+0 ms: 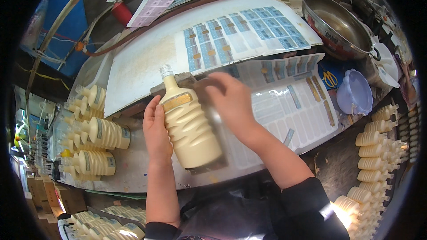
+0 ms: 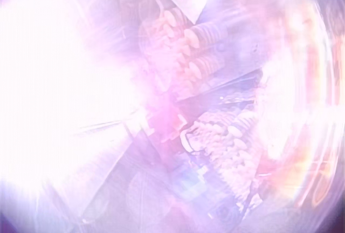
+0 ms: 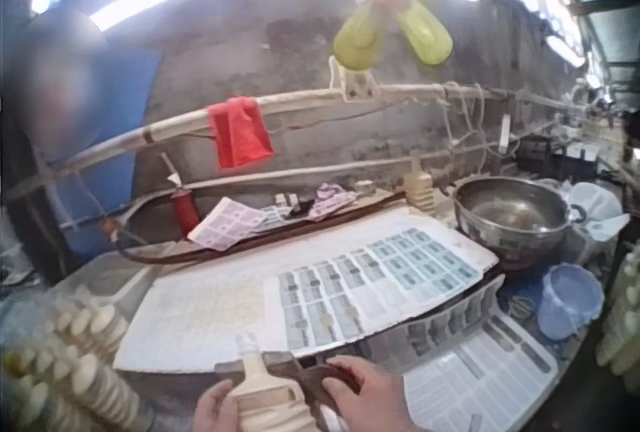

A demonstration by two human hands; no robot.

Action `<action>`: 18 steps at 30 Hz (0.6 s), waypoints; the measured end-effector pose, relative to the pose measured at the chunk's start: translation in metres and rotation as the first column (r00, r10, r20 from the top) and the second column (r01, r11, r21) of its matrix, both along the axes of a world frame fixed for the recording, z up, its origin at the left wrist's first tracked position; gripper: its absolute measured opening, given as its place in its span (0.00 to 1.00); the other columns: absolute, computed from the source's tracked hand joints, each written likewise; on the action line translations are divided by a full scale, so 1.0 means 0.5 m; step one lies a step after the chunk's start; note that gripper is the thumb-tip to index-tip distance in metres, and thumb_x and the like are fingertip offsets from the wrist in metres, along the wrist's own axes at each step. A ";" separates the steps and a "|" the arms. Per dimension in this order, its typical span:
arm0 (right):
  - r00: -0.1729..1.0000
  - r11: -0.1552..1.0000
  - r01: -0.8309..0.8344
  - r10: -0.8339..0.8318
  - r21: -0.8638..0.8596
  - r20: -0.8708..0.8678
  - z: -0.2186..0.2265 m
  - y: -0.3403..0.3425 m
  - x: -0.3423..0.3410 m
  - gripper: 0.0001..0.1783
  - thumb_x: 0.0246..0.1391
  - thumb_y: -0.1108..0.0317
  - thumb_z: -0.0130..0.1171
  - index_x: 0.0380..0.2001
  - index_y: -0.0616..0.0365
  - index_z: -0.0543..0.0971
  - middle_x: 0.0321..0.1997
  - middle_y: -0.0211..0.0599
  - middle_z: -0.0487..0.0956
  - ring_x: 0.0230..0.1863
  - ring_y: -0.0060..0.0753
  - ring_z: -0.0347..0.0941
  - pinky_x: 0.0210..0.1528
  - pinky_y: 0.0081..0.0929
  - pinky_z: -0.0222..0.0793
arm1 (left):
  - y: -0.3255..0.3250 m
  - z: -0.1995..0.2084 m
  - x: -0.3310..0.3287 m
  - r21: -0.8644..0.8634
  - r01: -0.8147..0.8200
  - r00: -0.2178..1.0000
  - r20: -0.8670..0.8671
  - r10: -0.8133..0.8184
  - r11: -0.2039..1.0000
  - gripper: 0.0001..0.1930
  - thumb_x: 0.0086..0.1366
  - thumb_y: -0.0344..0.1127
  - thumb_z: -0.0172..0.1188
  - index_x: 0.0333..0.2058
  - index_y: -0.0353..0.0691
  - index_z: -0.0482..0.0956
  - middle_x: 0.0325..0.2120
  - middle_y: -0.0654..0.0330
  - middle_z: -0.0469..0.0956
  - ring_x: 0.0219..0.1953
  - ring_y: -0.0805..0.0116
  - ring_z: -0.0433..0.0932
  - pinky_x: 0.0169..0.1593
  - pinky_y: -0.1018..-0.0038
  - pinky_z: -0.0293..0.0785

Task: The person repeatedly applies rectangular labels to the sides of cream-colored plastic bottles. They pick up a bottle, smooth a label onto its surface, and place it back on the table. The process is repeated for multiple bottles in a continuous sequence.

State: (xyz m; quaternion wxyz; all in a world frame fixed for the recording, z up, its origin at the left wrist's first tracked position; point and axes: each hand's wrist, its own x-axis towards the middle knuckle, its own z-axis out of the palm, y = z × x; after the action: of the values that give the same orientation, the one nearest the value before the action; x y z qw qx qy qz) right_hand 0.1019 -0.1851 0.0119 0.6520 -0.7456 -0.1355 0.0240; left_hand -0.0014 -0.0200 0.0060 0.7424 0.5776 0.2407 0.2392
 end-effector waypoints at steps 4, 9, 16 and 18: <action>0.985 0.974 -0.117 0.139 0.193 -0.100 -0.002 -0.007 0.006 0.10 0.65 0.69 0.58 0.46 0.61 0.82 0.40 0.30 0.83 0.41 0.20 0.78 0.46 0.20 0.74 | 0.034 -0.028 -0.007 -0.172 0.081 0.994 0.081 -0.068 0.982 0.19 0.79 0.37 0.50 0.60 0.31 0.71 0.51 0.55 0.79 0.51 0.72 0.78 0.56 0.72 0.75; 0.947 0.964 -0.264 0.265 0.029 -0.182 -0.009 0.050 0.002 0.16 0.67 0.59 0.60 0.49 0.60 0.80 0.34 0.26 0.80 0.35 0.13 0.72 0.39 0.18 0.69 | 0.038 -0.033 0.006 -0.241 0.129 0.989 0.100 -0.107 0.962 0.18 0.79 0.40 0.52 0.58 0.33 0.76 0.50 0.56 0.82 0.49 0.70 0.81 0.53 0.71 0.80; 0.934 0.961 -0.277 0.268 -0.008 -0.239 -0.021 0.065 0.006 0.17 0.64 0.63 0.65 0.51 0.62 0.79 0.30 0.26 0.80 0.32 0.13 0.73 0.35 0.17 0.69 | 0.033 -0.048 0.011 -0.223 0.104 0.989 0.128 -0.077 0.969 0.16 0.77 0.39 0.57 0.54 0.33 0.80 0.45 0.59 0.84 0.43 0.75 0.82 0.49 0.76 0.79; 0.934 0.963 -0.271 0.264 0.002 -0.241 -0.022 0.066 0.005 0.17 0.64 0.63 0.65 0.50 0.62 0.79 0.30 0.26 0.80 0.32 0.13 0.73 0.35 0.17 0.69 | 0.034 -0.051 0.012 -0.232 0.093 0.990 0.128 -0.065 0.968 0.16 0.77 0.40 0.57 0.53 0.33 0.80 0.45 0.59 0.84 0.43 0.75 0.81 0.48 0.76 0.79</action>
State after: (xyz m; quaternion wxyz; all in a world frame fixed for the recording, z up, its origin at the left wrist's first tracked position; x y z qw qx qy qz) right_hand 0.1042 -0.1521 0.0010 0.6425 -0.7220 -0.1556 0.2044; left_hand 0.0046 -0.0033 -0.0197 0.8281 0.4785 0.1996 0.2130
